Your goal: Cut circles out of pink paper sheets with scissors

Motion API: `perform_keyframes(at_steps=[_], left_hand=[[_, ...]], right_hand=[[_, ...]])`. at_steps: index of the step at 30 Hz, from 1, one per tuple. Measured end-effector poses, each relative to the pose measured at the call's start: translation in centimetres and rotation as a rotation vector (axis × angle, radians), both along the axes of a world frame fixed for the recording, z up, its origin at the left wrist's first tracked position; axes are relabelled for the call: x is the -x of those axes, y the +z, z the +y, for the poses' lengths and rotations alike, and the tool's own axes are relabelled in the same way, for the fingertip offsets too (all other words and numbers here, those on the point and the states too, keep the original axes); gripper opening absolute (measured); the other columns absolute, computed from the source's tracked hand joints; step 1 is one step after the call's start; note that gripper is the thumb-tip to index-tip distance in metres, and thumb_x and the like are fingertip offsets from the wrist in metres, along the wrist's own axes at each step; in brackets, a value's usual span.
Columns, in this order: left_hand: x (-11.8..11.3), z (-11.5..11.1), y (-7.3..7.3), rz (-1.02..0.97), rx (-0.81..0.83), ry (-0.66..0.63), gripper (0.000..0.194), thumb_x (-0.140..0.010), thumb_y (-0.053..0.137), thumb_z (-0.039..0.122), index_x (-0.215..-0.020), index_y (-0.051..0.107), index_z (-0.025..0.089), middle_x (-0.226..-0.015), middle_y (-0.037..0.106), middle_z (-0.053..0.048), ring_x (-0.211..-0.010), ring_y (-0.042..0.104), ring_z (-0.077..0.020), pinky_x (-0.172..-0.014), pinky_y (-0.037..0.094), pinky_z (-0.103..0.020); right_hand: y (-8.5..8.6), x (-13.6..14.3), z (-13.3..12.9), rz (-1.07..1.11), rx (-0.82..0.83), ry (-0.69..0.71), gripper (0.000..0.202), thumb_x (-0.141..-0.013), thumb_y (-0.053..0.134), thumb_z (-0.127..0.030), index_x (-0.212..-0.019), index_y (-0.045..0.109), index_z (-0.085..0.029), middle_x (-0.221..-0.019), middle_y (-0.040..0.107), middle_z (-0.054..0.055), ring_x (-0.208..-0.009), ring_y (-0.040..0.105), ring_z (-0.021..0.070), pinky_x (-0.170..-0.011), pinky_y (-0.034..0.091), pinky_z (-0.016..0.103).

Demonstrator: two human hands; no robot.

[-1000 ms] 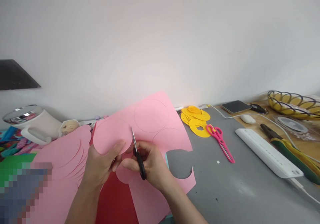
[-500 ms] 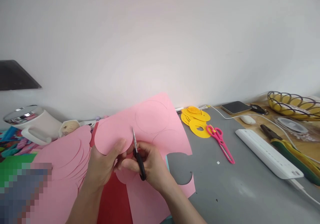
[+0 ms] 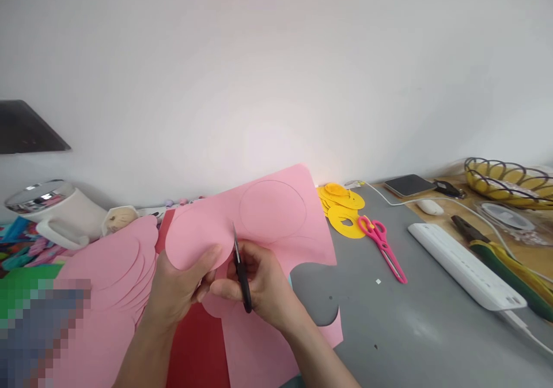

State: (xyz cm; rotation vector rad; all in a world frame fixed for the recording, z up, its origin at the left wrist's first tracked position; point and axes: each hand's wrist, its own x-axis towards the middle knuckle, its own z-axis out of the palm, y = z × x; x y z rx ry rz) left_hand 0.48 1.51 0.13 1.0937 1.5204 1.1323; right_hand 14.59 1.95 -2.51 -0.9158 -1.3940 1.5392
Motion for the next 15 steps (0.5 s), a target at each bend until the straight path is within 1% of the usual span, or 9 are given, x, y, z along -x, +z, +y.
perform_keyframes(at_steps=[4, 8, 12, 15], left_hand=[[0.10, 0.01, -0.02, 0.005, -0.001, -0.005, 0.047, -0.068, 0.067, 0.040, -0.034, 0.042, 0.019, -0.032, 0.038, 0.004, -0.030, 0.033, -0.0048, -0.035, 0.028, -0.021], [0.35, 0.09, -0.23, 0.013, 0.008, -0.020, 0.047, -0.067, 0.069, 0.039, -0.035, 0.041, 0.019, -0.033, 0.039, 0.004, -0.030, 0.033, -0.0051, -0.036, 0.029, -0.022], [0.45, 0.12, -0.30, 0.015, 0.007, -0.027, 0.048, -0.067, 0.069, 0.038, -0.035, 0.039, 0.020, -0.032, 0.038, 0.004, -0.031, 0.033, -0.0056, -0.037, 0.029, -0.022], [0.40, 0.07, -0.16, 0.019, 0.004, -0.037, 0.049, -0.068, 0.068, 0.038, -0.034, 0.038, 0.020, -0.032, 0.037, 0.004, -0.031, 0.034, -0.0060, -0.038, 0.031, -0.023]], right_hand=[[0.00, -0.02, 0.01, 0.008, -0.004, 0.004, 0.050, -0.061, 0.083, -0.059, -0.078, 0.059, -0.018, -0.061, 0.049, -0.003, -0.057, 0.045, 0.0136, -0.057, 0.039, 0.028], [-0.11, -0.08, 0.07, 0.017, -0.020, -0.001, 0.049, -0.062, 0.084, -0.055, -0.074, 0.056, -0.016, -0.060, 0.043, -0.005, -0.056, 0.036, 0.0103, -0.051, 0.031, 0.024], [-0.28, -0.08, 0.14, 0.024, -0.033, -0.013, 0.049, -0.062, 0.085, -0.052, -0.072, 0.053, -0.017, -0.059, 0.041, -0.006, -0.055, 0.034, 0.0092, -0.050, 0.029, 0.023], [-0.30, -0.06, 0.17, 0.017, -0.046, -0.009, 0.047, -0.065, 0.083, -0.052, -0.072, 0.052, -0.017, -0.059, 0.037, -0.007, -0.055, 0.031, 0.0087, -0.049, 0.027, 0.023]])
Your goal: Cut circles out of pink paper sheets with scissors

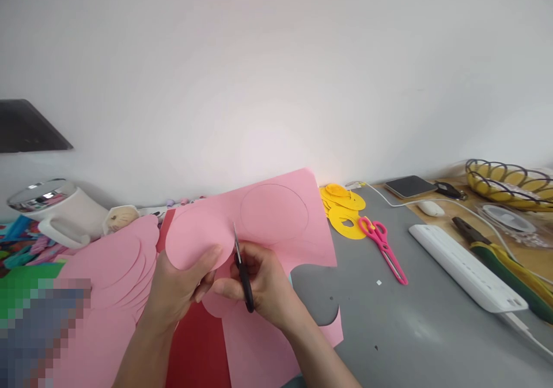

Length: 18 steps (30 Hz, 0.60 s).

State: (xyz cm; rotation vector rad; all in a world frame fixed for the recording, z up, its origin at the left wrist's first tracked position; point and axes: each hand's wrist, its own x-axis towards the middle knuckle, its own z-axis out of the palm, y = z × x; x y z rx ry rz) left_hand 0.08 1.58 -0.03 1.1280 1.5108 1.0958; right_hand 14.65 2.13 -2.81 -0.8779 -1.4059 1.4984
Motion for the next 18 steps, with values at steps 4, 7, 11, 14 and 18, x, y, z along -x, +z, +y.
perform_keyframes(at_steps=[4, 7, 11, 14, 18], left_hand=[[-0.06, -0.06, 0.13, 0.006, -0.006, -0.003, 0.049, -0.069, 0.066, 0.038, -0.034, 0.036, 0.021, -0.031, 0.034, 0.005, -0.031, 0.032, -0.0059, -0.039, 0.032, -0.024], [-0.05, -0.05, 0.01, -0.006, -0.023, -0.002, 0.048, -0.069, 0.066, 0.038, -0.034, 0.036, 0.021, -0.031, 0.034, 0.005, -0.031, 0.033, -0.0059, -0.040, 0.032, -0.024], [-0.02, 0.00, -0.17, 0.002, -0.039, 0.018, 0.048, -0.069, 0.065, 0.038, -0.035, 0.035, 0.021, -0.032, 0.035, 0.005, -0.032, 0.033, -0.0059, -0.041, 0.033, -0.024], [-0.03, 0.03, -0.18, 0.003, -0.036, 0.027, 0.048, -0.069, 0.065, 0.038, -0.035, 0.036, 0.021, -0.033, 0.035, 0.005, -0.032, 0.033, -0.0059, -0.041, 0.032, -0.024], [0.02, 0.04, -0.21, -0.003, -0.048, 0.023, 0.046, -0.069, 0.066, 0.040, -0.037, 0.038, 0.021, -0.034, 0.037, 0.005, -0.033, 0.034, -0.0064, -0.040, 0.031, -0.024]], right_hand=[[0.12, 0.01, -0.01, -0.021, -0.005, -0.013, 0.045, -0.068, 0.080, -0.052, -0.071, 0.052, -0.017, -0.059, 0.034, -0.007, -0.054, 0.028, 0.0083, -0.048, 0.025, 0.023], [0.13, 0.02, -0.05, -0.015, 0.010, -0.014, 0.045, -0.065, 0.083, -0.051, -0.072, 0.055, -0.016, -0.058, 0.035, -0.007, -0.054, 0.028, 0.0084, -0.048, 0.026, 0.023], [0.07, 0.01, -0.11, -0.016, 0.024, 0.000, 0.045, -0.065, 0.082, -0.054, -0.075, 0.061, -0.015, -0.058, 0.036, -0.006, -0.054, 0.031, 0.0093, -0.049, 0.027, 0.024], [0.12, -0.02, -0.09, -0.030, 0.032, 0.011, 0.047, -0.065, 0.080, -0.058, -0.078, 0.064, -0.015, -0.058, 0.040, -0.005, -0.054, 0.032, 0.0100, -0.050, 0.029, 0.024], [0.25, -0.02, -0.04, -0.047, 0.024, -0.007, 0.049, -0.064, 0.079, -0.061, -0.080, 0.067, -0.016, -0.058, 0.040, -0.005, -0.055, 0.035, 0.0110, -0.051, 0.032, 0.025]])
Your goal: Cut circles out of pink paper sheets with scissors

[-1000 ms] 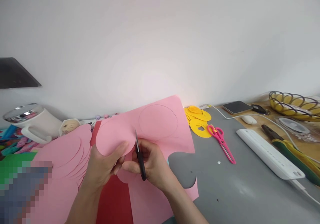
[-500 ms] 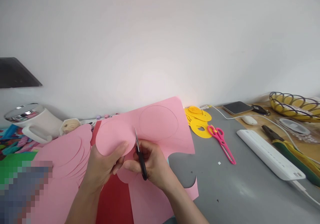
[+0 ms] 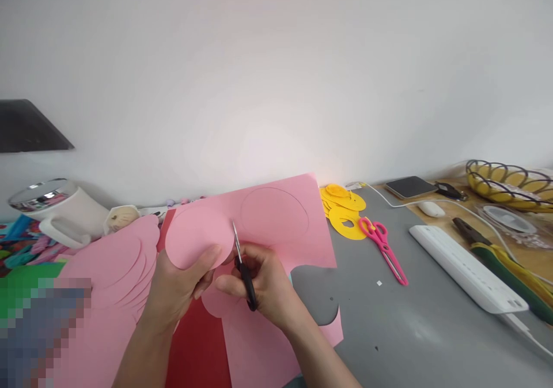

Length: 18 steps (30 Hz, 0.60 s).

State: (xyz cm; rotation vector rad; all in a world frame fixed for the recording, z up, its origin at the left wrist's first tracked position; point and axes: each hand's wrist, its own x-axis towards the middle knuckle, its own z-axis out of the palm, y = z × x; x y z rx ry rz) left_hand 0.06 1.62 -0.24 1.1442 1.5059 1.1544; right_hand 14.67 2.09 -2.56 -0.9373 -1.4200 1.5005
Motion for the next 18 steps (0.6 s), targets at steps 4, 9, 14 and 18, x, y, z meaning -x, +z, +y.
perform_keyframes(at_steps=[4, 9, 14, 18], left_hand=[[0.08, 0.02, -0.08, -0.010, -0.003, 0.014, 0.044, -0.069, 0.066, 0.040, -0.038, 0.040, 0.021, -0.034, 0.037, 0.005, -0.033, 0.033, -0.0066, -0.040, 0.029, -0.024], [-0.08, 0.04, 0.21, -0.034, 0.017, 0.058, 0.041, -0.065, 0.070, 0.039, -0.041, 0.042, 0.021, -0.036, 0.036, 0.005, -0.036, 0.033, -0.0069, -0.038, 0.026, -0.023], [-0.14, 0.16, 0.07, -0.067, -0.006, 0.087, 0.038, -0.064, 0.071, 0.037, -0.043, 0.044, 0.020, -0.038, 0.037, 0.006, -0.037, 0.034, -0.0064, -0.037, 0.026, -0.021], [-0.21, 0.27, -0.39, -0.119, -0.069, -0.017, 0.046, -0.074, 0.063, 0.041, -0.038, 0.046, 0.019, -0.034, 0.041, 0.003, -0.031, 0.034, -0.0057, -0.035, 0.025, -0.022]], right_hand=[[0.05, 0.03, -0.01, -0.001, 0.004, -0.009, 0.049, -0.065, 0.078, -0.061, -0.080, 0.067, -0.016, -0.061, 0.041, -0.004, -0.057, 0.035, 0.0113, -0.052, 0.031, 0.025], [-0.12, -0.03, -0.17, 0.000, 0.027, -0.023, 0.045, -0.065, 0.081, -0.056, -0.078, 0.064, -0.016, -0.064, 0.038, -0.004, -0.057, 0.031, 0.0101, -0.051, 0.029, 0.024], [-0.21, -0.04, -0.28, -0.022, 0.078, -0.042, 0.045, -0.066, 0.080, -0.056, -0.075, 0.060, -0.017, -0.061, 0.036, -0.006, -0.056, 0.031, 0.0096, -0.052, 0.028, 0.024], [0.04, 0.28, -0.25, -0.011, 0.077, -0.037, 0.046, -0.066, 0.078, -0.059, -0.077, 0.060, -0.018, -0.058, 0.040, -0.005, -0.054, 0.032, 0.0102, -0.052, 0.029, 0.025]])
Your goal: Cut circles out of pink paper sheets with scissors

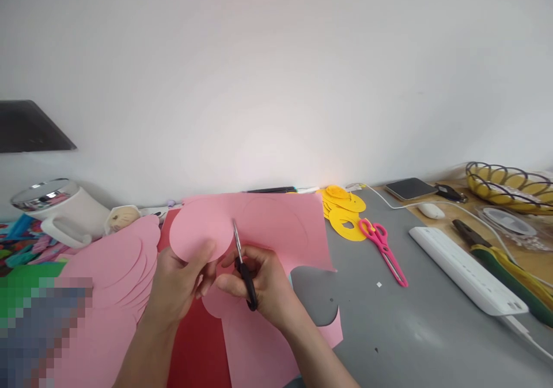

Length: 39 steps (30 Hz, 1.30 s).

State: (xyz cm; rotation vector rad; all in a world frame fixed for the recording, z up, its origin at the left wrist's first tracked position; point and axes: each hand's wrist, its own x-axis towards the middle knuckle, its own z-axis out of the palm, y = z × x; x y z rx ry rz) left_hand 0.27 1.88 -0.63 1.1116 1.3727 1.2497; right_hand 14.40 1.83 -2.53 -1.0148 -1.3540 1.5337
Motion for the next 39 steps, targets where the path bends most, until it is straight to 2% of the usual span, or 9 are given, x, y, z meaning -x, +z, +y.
perform_keyframes(at_steps=[3, 9, 16, 20, 24, 29, 39], left_hand=[[-0.23, 0.04, -0.07, -0.053, 0.016, 0.021, 0.045, -0.075, 0.064, 0.043, -0.041, 0.050, 0.018, -0.035, 0.044, 0.003, -0.029, 0.036, -0.0056, -0.034, 0.025, -0.021], [-0.29, 0.02, 0.17, -0.003, 0.059, 0.077, 0.046, -0.070, 0.068, 0.033, -0.036, 0.039, 0.019, -0.033, 0.037, 0.006, -0.032, 0.032, -0.0048, -0.037, 0.027, -0.022], [-0.15, -0.14, 0.17, 0.024, 0.088, 0.016, 0.049, -0.067, 0.071, 0.031, -0.035, 0.036, 0.020, -0.032, 0.035, 0.006, -0.031, 0.031, -0.0048, -0.039, 0.030, -0.023], [-0.12, -0.14, 0.26, 0.018, 0.096, 0.005, 0.048, -0.066, 0.071, 0.032, -0.034, 0.037, 0.020, -0.031, 0.034, 0.006, -0.031, 0.030, -0.0045, -0.037, 0.027, -0.023], [-0.15, -0.18, 0.48, 0.001, 0.101, 0.007, 0.045, -0.065, 0.070, 0.031, -0.034, 0.039, 0.020, -0.032, 0.035, 0.006, -0.031, 0.030, -0.0046, -0.037, 0.028, -0.023], [-0.11, -0.21, 0.51, 0.018, 0.107, 0.004, 0.045, -0.066, 0.070, 0.031, -0.034, 0.039, 0.020, -0.032, 0.035, 0.006, -0.031, 0.030, -0.0044, -0.037, 0.028, -0.023], [-0.21, -0.30, 0.55, 0.027, 0.107, -0.009, 0.047, -0.068, 0.068, 0.033, -0.035, 0.038, 0.020, -0.033, 0.035, 0.005, -0.032, 0.030, -0.0047, -0.038, 0.028, -0.023]], right_hand=[[0.13, 0.27, 0.00, 0.038, -0.032, 0.047, 0.047, -0.066, 0.077, -0.062, -0.078, 0.064, -0.018, -0.056, 0.043, -0.004, -0.054, 0.038, 0.0122, -0.055, 0.036, 0.028], [-0.24, 0.11, 0.08, 0.013, -0.061, 0.035, 0.048, -0.066, 0.077, -0.063, -0.081, 0.066, -0.018, -0.055, 0.043, -0.005, -0.054, 0.040, 0.0129, -0.054, 0.037, 0.028], [-0.41, -0.25, 0.41, 0.020, -0.152, -0.016, 0.044, -0.066, 0.081, -0.052, -0.071, 0.055, -0.018, -0.059, 0.040, -0.005, -0.055, 0.034, 0.0106, -0.052, 0.034, 0.024], [-0.36, -0.19, 0.40, -0.011, -0.156, -0.019, 0.045, -0.066, 0.080, -0.054, -0.068, 0.052, -0.018, -0.059, 0.039, -0.005, -0.055, 0.033, 0.0101, -0.050, 0.032, 0.023], [-0.25, -0.11, 0.37, -0.012, -0.148, -0.001, 0.047, -0.067, 0.077, -0.059, -0.072, 0.057, -0.017, -0.059, 0.039, -0.005, -0.055, 0.032, 0.0102, -0.050, 0.031, 0.024], [-0.13, -0.07, 0.33, 0.000, -0.143, -0.002, 0.046, -0.066, 0.079, -0.057, -0.074, 0.060, -0.016, -0.058, 0.036, -0.006, -0.055, 0.030, 0.0097, -0.050, 0.031, 0.024], [-0.05, -0.15, 0.31, 0.018, -0.105, 0.001, 0.048, -0.064, 0.079, -0.061, -0.072, 0.058, -0.018, -0.059, 0.046, -0.003, -0.057, 0.041, 0.0134, -0.055, 0.038, 0.027]])
